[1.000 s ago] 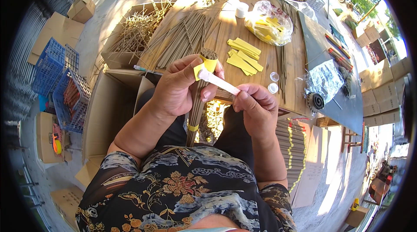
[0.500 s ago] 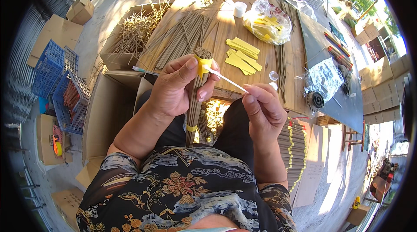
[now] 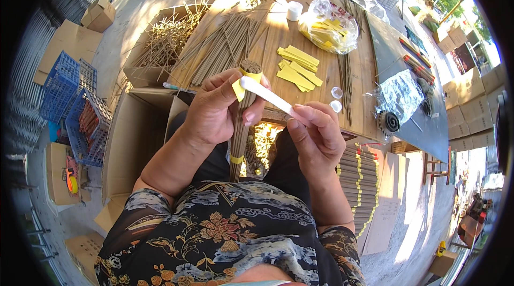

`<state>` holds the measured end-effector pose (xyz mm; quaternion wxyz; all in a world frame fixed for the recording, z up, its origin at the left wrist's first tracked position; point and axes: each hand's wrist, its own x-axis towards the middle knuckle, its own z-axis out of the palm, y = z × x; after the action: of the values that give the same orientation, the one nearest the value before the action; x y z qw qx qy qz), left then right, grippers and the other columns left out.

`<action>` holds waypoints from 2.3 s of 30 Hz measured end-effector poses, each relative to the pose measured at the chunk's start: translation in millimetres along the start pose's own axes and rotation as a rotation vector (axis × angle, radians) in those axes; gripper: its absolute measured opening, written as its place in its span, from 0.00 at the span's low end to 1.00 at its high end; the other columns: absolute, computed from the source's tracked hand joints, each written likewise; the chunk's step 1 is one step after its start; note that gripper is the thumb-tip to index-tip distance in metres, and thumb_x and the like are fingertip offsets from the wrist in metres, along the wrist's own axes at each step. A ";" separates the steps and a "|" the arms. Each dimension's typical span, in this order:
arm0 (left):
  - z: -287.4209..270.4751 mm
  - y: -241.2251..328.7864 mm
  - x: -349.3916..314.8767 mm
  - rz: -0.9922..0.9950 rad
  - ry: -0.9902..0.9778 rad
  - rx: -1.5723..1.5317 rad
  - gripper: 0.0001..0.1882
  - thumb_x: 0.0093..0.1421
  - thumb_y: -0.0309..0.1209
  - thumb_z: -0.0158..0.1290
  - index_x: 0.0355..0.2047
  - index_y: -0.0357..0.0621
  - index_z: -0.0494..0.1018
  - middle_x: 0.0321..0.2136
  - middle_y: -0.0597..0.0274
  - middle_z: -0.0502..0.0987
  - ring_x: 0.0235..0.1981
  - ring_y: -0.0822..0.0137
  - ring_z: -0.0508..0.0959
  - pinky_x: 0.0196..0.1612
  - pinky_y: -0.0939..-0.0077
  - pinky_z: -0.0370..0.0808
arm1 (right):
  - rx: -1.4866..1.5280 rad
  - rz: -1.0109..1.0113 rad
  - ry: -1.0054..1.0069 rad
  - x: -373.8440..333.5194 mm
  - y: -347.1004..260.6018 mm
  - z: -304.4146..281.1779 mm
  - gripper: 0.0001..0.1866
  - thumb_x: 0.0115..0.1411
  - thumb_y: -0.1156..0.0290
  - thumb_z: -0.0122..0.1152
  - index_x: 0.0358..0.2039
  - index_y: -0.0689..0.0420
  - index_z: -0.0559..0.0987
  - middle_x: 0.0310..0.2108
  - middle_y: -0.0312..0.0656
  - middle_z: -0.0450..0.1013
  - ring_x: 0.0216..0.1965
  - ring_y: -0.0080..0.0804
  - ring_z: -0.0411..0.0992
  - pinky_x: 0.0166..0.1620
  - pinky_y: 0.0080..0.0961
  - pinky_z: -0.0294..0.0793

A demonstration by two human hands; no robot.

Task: The person gathers thin wooden sticks from a cardboard box, aligns them into bundles, and secures each bundle with a yellow paper strip. The person repeats this process multiple times, placing completed bundles on the table.

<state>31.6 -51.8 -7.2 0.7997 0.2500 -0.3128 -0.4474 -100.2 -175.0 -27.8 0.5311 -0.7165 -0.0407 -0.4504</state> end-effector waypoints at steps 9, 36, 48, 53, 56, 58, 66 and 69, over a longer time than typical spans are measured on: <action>-2.9 1.0 0.1 0.004 0.028 -0.022 0.16 0.61 0.38 0.44 0.36 0.34 0.69 0.27 0.55 0.72 0.19 0.73 0.68 0.22 0.83 0.65 | 0.114 0.044 0.059 -4.9 0.5 -5.7 0.12 0.49 0.83 0.59 0.37 0.63 0.74 0.34 0.42 0.67 0.35 0.26 0.66 0.36 0.16 0.66; -9.4 -24.4 25.3 0.106 0.113 0.436 0.17 0.60 0.38 0.44 0.38 0.34 0.67 0.32 0.56 0.66 0.22 0.73 0.66 0.24 0.82 0.64 | -0.956 0.405 0.345 -61.9 170.8 -109.0 0.07 0.50 0.75 0.56 0.31 0.61 0.75 0.31 0.44 0.71 0.37 0.42 0.67 0.42 0.31 0.66; 2.2 -25.9 16.4 0.001 0.039 0.299 0.19 0.57 0.43 0.49 0.33 0.35 0.66 0.29 0.59 0.66 0.20 0.76 0.65 0.22 0.85 0.64 | 0.423 0.789 -0.661 -27.0 37.8 18.0 0.29 0.51 0.69 0.61 0.52 0.58 0.59 0.43 0.45 0.66 0.46 0.35 0.65 0.48 0.26 0.64; 4.2 -15.0 2.9 0.105 0.023 0.487 0.17 0.58 0.40 0.48 0.31 0.35 0.66 0.28 0.59 0.66 0.19 0.75 0.67 0.24 0.84 0.66 | 0.183 0.420 -0.629 -26.4 42.5 44.5 0.24 0.55 0.72 0.54 0.50 0.61 0.58 0.42 0.50 0.66 0.46 0.42 0.66 0.48 0.30 0.64; 3.6 -15.6 -3.9 0.211 0.094 0.667 0.16 0.59 0.39 0.47 0.31 0.36 0.66 0.28 0.59 0.67 0.20 0.74 0.69 0.24 0.82 0.67 | 0.096 0.276 -0.543 -30.4 43.7 56.0 0.24 0.55 0.74 0.53 0.50 0.62 0.57 0.44 0.52 0.64 0.47 0.47 0.65 0.49 0.31 0.63; 1.8 -15.5 -5.1 0.268 0.091 0.745 0.14 0.60 0.37 0.45 0.31 0.36 0.66 0.26 0.59 0.69 0.21 0.73 0.70 0.26 0.80 0.69 | 0.079 0.207 -0.461 -30.0 42.5 62.7 0.24 0.54 0.75 0.53 0.51 0.62 0.57 0.44 0.53 0.64 0.48 0.48 0.64 0.49 0.31 0.63; 4.3 -21.1 -7.7 0.347 0.398 1.050 0.10 0.59 0.33 0.46 0.30 0.37 0.67 0.20 0.62 0.71 0.21 0.75 0.71 0.26 0.82 0.70 | 0.085 0.347 -0.346 -37.3 44.6 75.0 0.22 0.52 0.80 0.51 0.48 0.62 0.60 0.41 0.54 0.64 0.44 0.50 0.65 0.47 0.32 0.64; 5.7 -22.5 -4.6 0.406 0.478 1.079 0.11 0.55 0.31 0.52 0.22 0.37 0.65 0.16 0.64 0.68 0.18 0.76 0.74 0.21 0.82 0.69 | 0.083 0.345 -0.313 -42.6 51.3 80.7 0.23 0.51 0.80 0.52 0.48 0.62 0.59 0.39 0.54 0.65 0.43 0.47 0.66 0.46 0.29 0.64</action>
<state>13.1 -59.2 -19.9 0.6777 0.6475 -0.3485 0.0030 -49.2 -115.0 -96.7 0.6163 -0.7516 -0.0180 -0.2345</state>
